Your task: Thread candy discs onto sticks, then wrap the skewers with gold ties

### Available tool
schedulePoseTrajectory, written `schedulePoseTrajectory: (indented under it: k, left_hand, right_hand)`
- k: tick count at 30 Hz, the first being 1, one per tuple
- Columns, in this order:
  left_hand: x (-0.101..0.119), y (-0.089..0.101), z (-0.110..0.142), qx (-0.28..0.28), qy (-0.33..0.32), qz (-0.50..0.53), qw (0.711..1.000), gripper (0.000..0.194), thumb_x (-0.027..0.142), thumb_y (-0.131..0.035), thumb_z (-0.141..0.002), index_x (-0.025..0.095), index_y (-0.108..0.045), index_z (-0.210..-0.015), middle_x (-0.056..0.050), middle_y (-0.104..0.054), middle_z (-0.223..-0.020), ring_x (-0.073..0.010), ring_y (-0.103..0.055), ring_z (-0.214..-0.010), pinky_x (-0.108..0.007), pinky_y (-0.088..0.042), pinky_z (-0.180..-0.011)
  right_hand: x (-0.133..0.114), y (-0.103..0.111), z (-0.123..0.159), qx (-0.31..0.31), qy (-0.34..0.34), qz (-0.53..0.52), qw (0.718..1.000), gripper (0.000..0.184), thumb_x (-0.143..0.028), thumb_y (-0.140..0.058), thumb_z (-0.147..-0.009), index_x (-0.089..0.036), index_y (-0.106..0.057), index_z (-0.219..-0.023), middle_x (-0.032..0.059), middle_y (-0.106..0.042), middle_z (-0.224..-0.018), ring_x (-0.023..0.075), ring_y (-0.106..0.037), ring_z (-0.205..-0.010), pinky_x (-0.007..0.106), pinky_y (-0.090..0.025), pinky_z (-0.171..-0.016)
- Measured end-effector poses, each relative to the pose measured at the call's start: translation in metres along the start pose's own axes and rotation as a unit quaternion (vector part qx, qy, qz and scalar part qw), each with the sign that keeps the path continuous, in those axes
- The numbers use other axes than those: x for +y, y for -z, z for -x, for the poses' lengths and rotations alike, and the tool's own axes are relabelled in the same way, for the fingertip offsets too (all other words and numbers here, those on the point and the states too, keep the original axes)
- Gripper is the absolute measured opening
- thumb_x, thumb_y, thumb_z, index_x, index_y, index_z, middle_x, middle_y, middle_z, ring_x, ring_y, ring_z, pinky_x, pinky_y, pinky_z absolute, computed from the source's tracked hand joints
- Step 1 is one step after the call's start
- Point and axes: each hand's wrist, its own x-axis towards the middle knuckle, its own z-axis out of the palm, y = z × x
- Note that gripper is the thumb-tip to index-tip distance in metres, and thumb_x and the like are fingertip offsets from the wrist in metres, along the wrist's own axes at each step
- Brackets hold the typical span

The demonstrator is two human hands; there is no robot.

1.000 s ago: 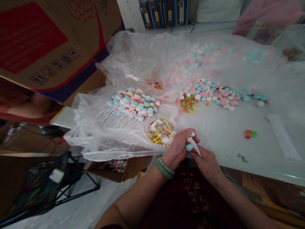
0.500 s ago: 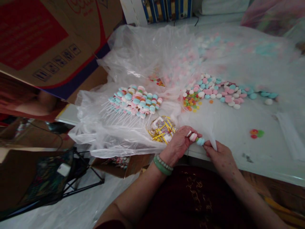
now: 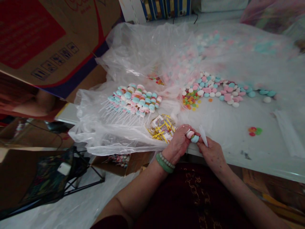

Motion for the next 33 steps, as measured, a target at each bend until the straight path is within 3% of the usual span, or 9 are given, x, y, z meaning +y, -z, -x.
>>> schedulePoseTrajectory:
  k: [3, 6, 10, 13, 16, 19, 25, 28, 33]
  left_hand:
    - [0.000, 0.001, 0.000, 0.001, 0.006, 0.008, 1.000, 0.015, 0.019, -0.053, -0.074, 0.015, -0.051, -0.060, 0.001, -0.050, -0.055, -0.0101, -0.051, -0.053, -0.025, -0.041, -0.056]
    - [0.011, 0.001, 0.003, -0.029, 0.070, 0.038, 0.996, 0.020, 0.031, -0.056, -0.080, 0.013, -0.057, -0.071, -0.003, -0.057, -0.064, -0.0151, -0.059, -0.062, -0.030, -0.046, -0.065]
    - [0.038, 0.000, 0.011, -0.118, 0.126, 0.119, 0.978, 0.046, 0.054, -0.055, -0.080, 0.016, -0.056, -0.105, -0.010, -0.064, -0.092, -0.0270, -0.064, -0.088, -0.044, -0.045, -0.083]
    - [0.052, 0.001, 0.017, -0.148, 0.117, 0.144, 0.971, 0.055, 0.060, -0.050, -0.080, 0.015, -0.054, -0.112, -0.015, -0.062, -0.104, -0.0301, -0.061, -0.098, -0.045, -0.043, -0.085]
    - [0.053, 0.000, 0.022, -0.143, 0.088, 0.128, 0.978, 0.045, 0.050, -0.051, -0.083, 0.013, -0.057, -0.108, -0.013, -0.062, -0.102, -0.0274, -0.062, -0.094, -0.042, -0.043, -0.085]
    - [0.047, -0.005, 0.026, -0.133, 0.060, 0.105, 0.984, 0.033, 0.041, -0.054, -0.082, 0.011, -0.061, -0.093, -0.010, -0.061, -0.094, -0.0249, -0.064, -0.084, -0.039, -0.043, -0.082]
    - [0.038, -0.010, 0.023, -0.029, -0.006, 0.110, 0.993, 0.020, 0.031, -0.055, -0.070, 0.011, -0.058, -0.072, -0.005, -0.055, -0.070, -0.0209, -0.061, -0.064, -0.033, -0.042, -0.065]
    - [0.036, -0.007, 0.020, 0.016, -0.027, 0.118, 0.992, 0.017, 0.028, -0.050, -0.070, 0.012, -0.055, -0.068, -0.004, -0.052, -0.064, -0.0185, -0.058, -0.058, -0.031, -0.040, -0.060]
    - [0.039, 0.003, 0.017, 0.027, -0.015, 0.124, 0.992, 0.014, 0.026, -0.050, -0.071, 0.013, -0.054, -0.066, -0.004, -0.051, -0.063, -0.0183, -0.058, -0.059, -0.032, -0.040, -0.062]
  right_hand:
    - [0.000, 0.001, 0.002, 0.002, 0.006, -0.016, 1.000, 0.022, -0.037, -0.047, -0.077, -0.020, -0.054, -0.064, -0.0029, -0.050, -0.052, 0.0150, -0.046, -0.053, 0.027, -0.033, -0.054]
    - [-0.003, 0.005, 0.007, -0.031, -0.020, -0.102, 0.994, 0.019, -0.035, -0.052, -0.074, -0.020, -0.053, -0.063, -0.0042, -0.048, -0.049, 0.0121, -0.042, -0.046, 0.025, -0.031, -0.047]
    - [-0.009, 0.011, 0.016, -0.067, -0.061, -0.290, 0.953, 0.022, -0.037, -0.058, -0.075, -0.019, -0.050, -0.067, -0.0057, -0.047, -0.052, 0.0068, -0.033, -0.037, 0.022, -0.020, -0.037]
    - [-0.015, 0.013, 0.021, -0.067, -0.066, -0.352, 0.931, 0.023, -0.036, -0.062, -0.075, -0.018, -0.050, -0.068, -0.0062, -0.047, -0.053, 0.0045, -0.030, -0.037, 0.020, -0.017, -0.036]
    - [-0.020, 0.014, 0.024, -0.080, -0.070, -0.354, 0.929, 0.024, -0.037, -0.064, -0.073, -0.017, -0.051, -0.069, -0.0060, -0.048, -0.054, 0.0039, -0.030, -0.038, 0.019, -0.018, -0.036]
    - [-0.023, 0.016, 0.023, -0.081, -0.082, -0.322, 0.940, 0.029, -0.041, -0.068, -0.069, -0.017, -0.052, -0.067, -0.0055, -0.047, -0.052, 0.0043, -0.031, -0.038, 0.019, -0.020, -0.035]
    - [-0.026, 0.009, 0.008, -0.050, -0.154, -0.285, 0.945, 0.038, -0.045, -0.077, -0.053, -0.019, -0.057, -0.073, -0.0048, -0.048, -0.051, 0.0094, -0.040, -0.044, 0.020, -0.029, -0.038]
    - [-0.032, -0.004, 0.004, -0.036, -0.148, -0.281, 0.947, 0.037, -0.045, -0.075, -0.055, -0.021, -0.059, -0.078, -0.0052, -0.048, -0.051, 0.0115, -0.043, -0.046, 0.022, -0.033, -0.041]
    - [-0.040, -0.016, -0.001, -0.036, -0.124, -0.251, 0.959, 0.031, -0.045, -0.072, -0.059, -0.020, -0.055, -0.066, -0.0057, -0.045, -0.047, 0.0095, -0.039, -0.043, 0.022, -0.031, -0.040]
